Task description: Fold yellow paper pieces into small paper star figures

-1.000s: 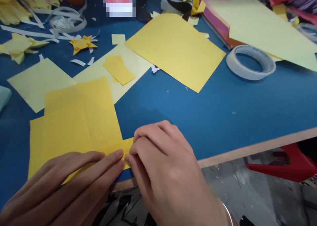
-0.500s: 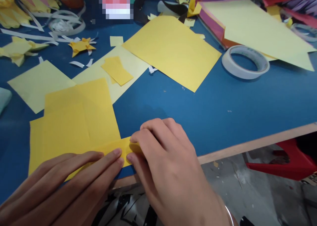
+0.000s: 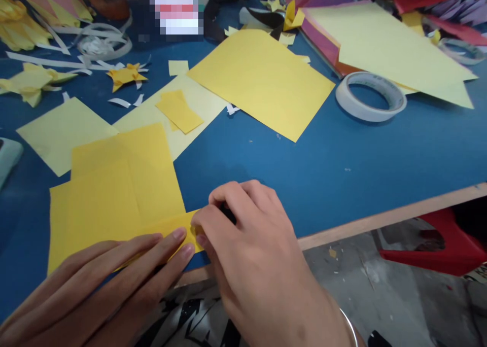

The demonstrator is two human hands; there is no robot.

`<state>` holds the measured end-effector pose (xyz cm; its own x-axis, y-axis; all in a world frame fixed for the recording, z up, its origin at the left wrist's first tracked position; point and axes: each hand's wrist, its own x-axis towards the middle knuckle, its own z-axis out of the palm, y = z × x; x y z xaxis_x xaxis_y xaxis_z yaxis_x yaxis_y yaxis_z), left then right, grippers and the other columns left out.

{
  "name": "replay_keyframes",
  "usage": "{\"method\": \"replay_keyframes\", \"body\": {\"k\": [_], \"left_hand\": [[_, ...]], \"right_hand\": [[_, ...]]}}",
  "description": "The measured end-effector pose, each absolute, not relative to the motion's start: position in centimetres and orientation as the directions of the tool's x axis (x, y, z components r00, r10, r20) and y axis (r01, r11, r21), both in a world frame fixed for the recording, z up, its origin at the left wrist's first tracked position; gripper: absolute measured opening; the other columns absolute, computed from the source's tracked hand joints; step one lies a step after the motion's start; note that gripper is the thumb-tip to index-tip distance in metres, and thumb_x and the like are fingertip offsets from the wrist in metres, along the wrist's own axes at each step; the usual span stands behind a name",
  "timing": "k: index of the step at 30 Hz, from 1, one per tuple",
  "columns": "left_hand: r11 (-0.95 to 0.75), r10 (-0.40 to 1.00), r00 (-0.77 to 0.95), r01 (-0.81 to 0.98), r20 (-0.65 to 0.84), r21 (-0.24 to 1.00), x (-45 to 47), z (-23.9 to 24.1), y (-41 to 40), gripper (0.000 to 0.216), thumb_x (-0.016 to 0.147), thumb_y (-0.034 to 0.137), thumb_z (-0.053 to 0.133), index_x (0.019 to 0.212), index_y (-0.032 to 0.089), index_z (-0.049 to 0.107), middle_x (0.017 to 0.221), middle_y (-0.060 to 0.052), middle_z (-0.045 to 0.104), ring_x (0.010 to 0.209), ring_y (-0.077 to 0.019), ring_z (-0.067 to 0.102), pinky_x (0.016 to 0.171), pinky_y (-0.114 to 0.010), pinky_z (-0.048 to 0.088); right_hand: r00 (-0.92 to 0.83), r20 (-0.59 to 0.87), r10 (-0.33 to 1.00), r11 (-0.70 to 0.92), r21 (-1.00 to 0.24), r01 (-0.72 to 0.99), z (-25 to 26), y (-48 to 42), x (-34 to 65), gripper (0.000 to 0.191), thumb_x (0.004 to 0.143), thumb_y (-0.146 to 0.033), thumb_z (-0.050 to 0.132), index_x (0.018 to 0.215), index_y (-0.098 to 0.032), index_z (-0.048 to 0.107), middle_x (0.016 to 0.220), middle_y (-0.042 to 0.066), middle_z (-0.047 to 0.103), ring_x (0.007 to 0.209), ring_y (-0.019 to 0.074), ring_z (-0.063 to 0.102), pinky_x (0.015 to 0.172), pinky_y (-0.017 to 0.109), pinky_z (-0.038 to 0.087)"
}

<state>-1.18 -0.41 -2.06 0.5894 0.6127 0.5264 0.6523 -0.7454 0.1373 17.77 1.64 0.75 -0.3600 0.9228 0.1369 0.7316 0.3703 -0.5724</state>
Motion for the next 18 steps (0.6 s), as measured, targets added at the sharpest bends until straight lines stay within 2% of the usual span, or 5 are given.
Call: {"method": "replay_keyframes", "body": {"k": [4, 13, 18], "left_hand": [[-0.75, 0.609, 0.613, 0.652, 0.503, 0.112, -2.2, -2.0, -0.5, 0.045, 0.093, 0.004, 0.026, 0.108, 0.02, 0.065, 0.115, 0.003, 0.068, 0.105, -0.0124, 0.059, 0.106, -0.028, 0.034], [-0.732, 0.64, 0.622, 0.672, 0.451, 0.113, -3.7, -1.5, -0.5, 0.039, 0.095, 0.009, 0.03, 0.11, 0.021, 0.064, 0.107, 0.0, 0.07, 0.106, -0.014, 0.059, 0.108, -0.03, 0.032], [-0.721, 0.643, 0.59, 0.682, 0.489, 0.124, -4.2, -1.8, -0.6, 0.037, 0.093, 0.008, 0.034, 0.104, 0.023, 0.066, 0.106, 0.0, 0.07, 0.102, -0.0154, 0.06, 0.105, -0.032, 0.035]], "right_hand": [[-0.365, 0.121, 0.923, 0.364, -0.579, 0.729, 0.8, 1.4, 17.7, 0.014, 0.089, -0.012, 0.049, 0.086, -0.019, 0.06, 0.093, 0.003, 0.056, 0.085, 0.0179, 0.048, 0.073, 0.034, 0.04], [-0.351, 0.119, 0.929, 0.351, -0.585, 0.731, 0.7, 1.6, 17.7, 0.012, 0.09, -0.012, 0.05, 0.088, -0.02, 0.059, 0.094, 0.002, 0.055, 0.087, 0.0167, 0.046, 0.075, 0.032, 0.039], [-0.356, 0.107, 0.928, 0.349, -0.578, 0.738, 0.8, 1.6, 17.4, 0.012, 0.089, -0.011, 0.05, 0.088, -0.021, 0.057, 0.093, 0.001, 0.055, 0.086, 0.0166, 0.047, 0.074, 0.033, 0.038]]}}
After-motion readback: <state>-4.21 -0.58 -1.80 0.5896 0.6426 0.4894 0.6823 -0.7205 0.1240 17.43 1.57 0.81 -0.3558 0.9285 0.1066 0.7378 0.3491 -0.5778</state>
